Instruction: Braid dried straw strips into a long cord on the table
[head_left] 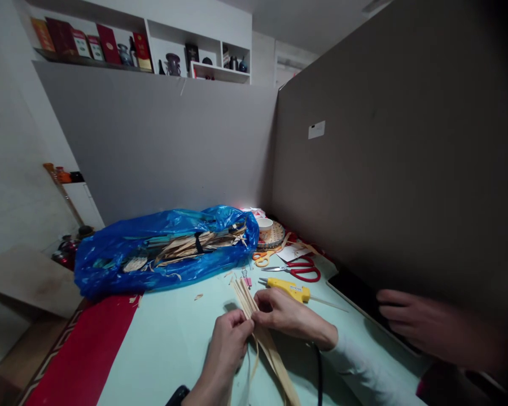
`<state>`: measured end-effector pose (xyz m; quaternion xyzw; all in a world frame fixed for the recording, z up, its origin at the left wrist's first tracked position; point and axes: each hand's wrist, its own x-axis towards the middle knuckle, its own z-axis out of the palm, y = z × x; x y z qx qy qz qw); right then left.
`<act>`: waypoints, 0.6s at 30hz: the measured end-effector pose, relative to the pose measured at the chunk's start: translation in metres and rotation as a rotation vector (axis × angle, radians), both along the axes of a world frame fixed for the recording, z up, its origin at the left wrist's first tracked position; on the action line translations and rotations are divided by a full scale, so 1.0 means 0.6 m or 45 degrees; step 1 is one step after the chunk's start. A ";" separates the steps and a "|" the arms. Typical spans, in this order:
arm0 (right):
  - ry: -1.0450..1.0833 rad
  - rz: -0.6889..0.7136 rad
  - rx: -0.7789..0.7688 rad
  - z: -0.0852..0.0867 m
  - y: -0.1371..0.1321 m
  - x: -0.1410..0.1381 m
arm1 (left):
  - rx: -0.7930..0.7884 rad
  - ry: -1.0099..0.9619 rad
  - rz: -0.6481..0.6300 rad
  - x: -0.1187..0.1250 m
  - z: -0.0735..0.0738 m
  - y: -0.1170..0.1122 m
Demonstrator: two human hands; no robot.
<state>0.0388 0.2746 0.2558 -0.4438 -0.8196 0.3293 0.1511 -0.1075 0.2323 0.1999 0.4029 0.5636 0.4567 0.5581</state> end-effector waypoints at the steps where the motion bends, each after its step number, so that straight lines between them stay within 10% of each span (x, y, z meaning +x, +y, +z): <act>1: -0.005 0.003 0.007 0.002 -0.001 0.000 | -0.001 0.000 0.012 0.000 0.001 0.000; 18: 0.387 0.043 -0.463 -0.024 0.008 -0.005 | -0.038 -0.116 -0.006 -0.002 0.036 -0.018</act>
